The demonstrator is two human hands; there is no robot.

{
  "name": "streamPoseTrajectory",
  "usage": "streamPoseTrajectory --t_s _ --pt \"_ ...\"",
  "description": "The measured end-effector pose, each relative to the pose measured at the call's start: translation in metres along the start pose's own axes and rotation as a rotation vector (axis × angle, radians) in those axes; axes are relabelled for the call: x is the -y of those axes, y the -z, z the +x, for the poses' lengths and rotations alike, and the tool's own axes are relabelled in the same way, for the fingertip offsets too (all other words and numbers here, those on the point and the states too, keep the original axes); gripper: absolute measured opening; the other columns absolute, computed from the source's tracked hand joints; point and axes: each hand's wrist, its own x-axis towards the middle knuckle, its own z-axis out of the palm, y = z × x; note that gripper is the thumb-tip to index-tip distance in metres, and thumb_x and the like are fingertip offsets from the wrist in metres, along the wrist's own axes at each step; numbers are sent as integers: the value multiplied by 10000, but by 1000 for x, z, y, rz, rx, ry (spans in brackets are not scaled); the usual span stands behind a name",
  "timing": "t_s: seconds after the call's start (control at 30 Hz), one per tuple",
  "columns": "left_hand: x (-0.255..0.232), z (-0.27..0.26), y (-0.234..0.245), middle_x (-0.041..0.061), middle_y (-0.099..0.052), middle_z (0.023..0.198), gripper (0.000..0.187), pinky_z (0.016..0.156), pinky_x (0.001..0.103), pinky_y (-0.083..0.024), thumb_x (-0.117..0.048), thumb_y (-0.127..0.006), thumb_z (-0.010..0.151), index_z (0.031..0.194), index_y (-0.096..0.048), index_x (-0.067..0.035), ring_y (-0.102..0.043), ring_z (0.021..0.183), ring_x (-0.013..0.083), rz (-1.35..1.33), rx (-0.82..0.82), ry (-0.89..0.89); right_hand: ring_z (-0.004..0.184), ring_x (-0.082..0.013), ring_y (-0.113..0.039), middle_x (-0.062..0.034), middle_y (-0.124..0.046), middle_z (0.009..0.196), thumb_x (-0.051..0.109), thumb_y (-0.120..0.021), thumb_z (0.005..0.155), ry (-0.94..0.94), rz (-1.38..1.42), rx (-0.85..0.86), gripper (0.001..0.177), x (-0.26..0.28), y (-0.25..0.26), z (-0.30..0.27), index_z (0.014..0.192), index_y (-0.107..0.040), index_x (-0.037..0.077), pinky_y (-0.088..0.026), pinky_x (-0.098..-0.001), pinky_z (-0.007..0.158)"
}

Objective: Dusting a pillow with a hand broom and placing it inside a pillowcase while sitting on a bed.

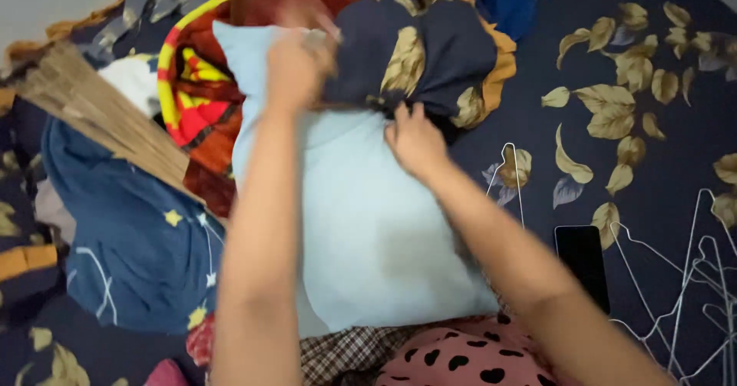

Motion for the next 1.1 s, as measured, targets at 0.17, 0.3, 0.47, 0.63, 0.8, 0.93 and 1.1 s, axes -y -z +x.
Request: streamPoseTrajectory --t_s 0.17,0.3,0.47,0.63,0.8,0.93,1.1 --pt "-14 -47 -35 91 -640 1314 542 1130 635 -264 -461 -791 828 1196 -704 -72 -481 1342 347 433 -222 -441 968 -479 -653 -315 -545 1247 346 -568 958 23 92 -178 503 2 -10 1 1358 -534 42 -548 -547 807" --pt "-21 -64 -29 104 -624 1343 632 1146 654 -204 -500 -801 780 1226 -695 -64 -424 1371 344 414 -203 -381 991 -471 -658 -329 -543 1262 380 -591 969 62 3 -170 530 -11 -23 6 1313 -533 -19 -558 -531 835" --pt "-2 -76 -32 90 -654 1293 535 1137 615 -254 -407 -768 799 1204 -694 -66 -490 1327 319 417 -276 -370 1055 -513 -616 -372 -491 1308 359 -640 926 138 -15 -206 611 0 -11 11 1377 -508 -32 -524 -547 889" --pt "9 -84 -36 31 -712 1181 235 1148 542 -339 -195 -697 890 1123 -707 -160 -597 1249 239 449 -256 -279 1116 -555 -560 -404 -411 1382 319 -683 871 199 77 -262 675 15 8 -5 1404 -479 -39 -496 -556 930" --pt "-12 -101 -20 112 -718 964 322 1089 492 -391 -145 -654 897 1207 -663 -62 -668 990 293 31 -417 -286 1134 -547 -570 -338 -479 1347 162 -687 910 141 85 -244 584 -3 31 -17 1435 -493 -4 -481 -588 939" --pt "-79 -82 -10 159 -729 964 291 942 486 -455 -167 -647 957 1234 -648 -76 -660 934 373 -269 -436 -310 1138 -501 -610 -305 -587 1251 -26 -661 846 429 171 -472 599 -62 74 -12 1419 -501 -97 -504 -533 989" --pt "-177 -46 -83 147 -759 1020 337 937 505 -516 -261 -653 990 1289 -640 -106 -694 967 389 -322 -329 -353 1128 -473 -617 -267 -622 1186 -15 -683 949 263 144 -638 311 -137 147 -52 1240 -584 -63 -517 -483 972"
